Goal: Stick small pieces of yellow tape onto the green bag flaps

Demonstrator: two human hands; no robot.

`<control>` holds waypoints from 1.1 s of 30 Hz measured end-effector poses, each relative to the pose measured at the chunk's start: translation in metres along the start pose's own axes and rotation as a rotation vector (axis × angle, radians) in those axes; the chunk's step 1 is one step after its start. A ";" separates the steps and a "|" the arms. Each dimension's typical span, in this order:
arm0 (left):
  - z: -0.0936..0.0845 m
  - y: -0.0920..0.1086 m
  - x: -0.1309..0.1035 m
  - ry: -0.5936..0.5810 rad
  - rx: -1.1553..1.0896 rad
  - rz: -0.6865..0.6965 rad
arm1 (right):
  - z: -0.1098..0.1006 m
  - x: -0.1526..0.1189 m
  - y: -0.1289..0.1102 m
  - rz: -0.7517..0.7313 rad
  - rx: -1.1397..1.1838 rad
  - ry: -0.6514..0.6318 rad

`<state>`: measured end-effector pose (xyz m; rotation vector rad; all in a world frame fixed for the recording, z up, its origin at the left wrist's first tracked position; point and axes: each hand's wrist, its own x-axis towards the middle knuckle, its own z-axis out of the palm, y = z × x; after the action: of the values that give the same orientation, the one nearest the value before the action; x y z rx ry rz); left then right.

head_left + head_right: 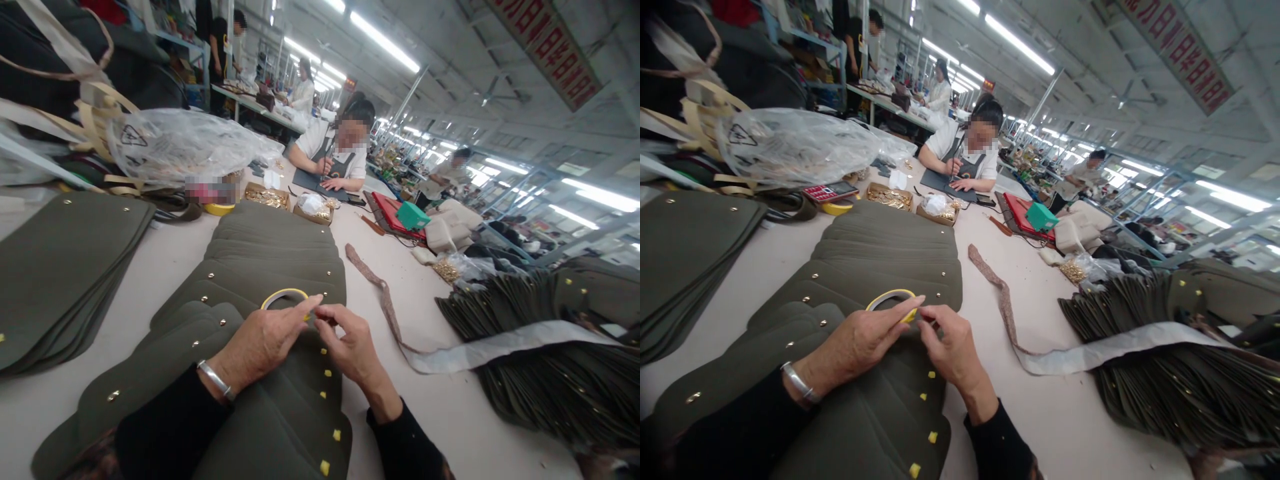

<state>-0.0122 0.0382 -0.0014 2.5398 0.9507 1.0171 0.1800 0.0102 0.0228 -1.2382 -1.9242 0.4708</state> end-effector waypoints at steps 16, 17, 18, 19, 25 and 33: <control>0.002 0.002 0.000 -0.072 0.023 -0.050 | 0.018 -0.004 0.000 -0.167 -0.241 0.156; 0.003 0.003 0.000 -0.055 0.028 -0.041 | 0.019 -0.005 -0.004 -0.098 -0.195 0.167; 0.003 0.004 0.000 -0.031 0.039 -0.030 | 0.020 -0.005 -0.008 -0.003 -0.126 0.177; 0.004 0.005 0.000 -0.001 0.054 -0.017 | 0.021 -0.004 -0.011 0.110 -0.034 0.180; 0.005 0.013 0.001 0.125 0.141 0.063 | 0.016 0.010 0.011 0.633 0.429 0.231; 0.009 -0.002 0.012 -0.138 0.310 -0.099 | -0.003 0.015 0.051 0.625 0.356 0.121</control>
<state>-0.0003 0.0475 -0.0029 2.7312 1.2646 0.7017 0.2093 0.0470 -0.0031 -1.5651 -1.2510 0.9832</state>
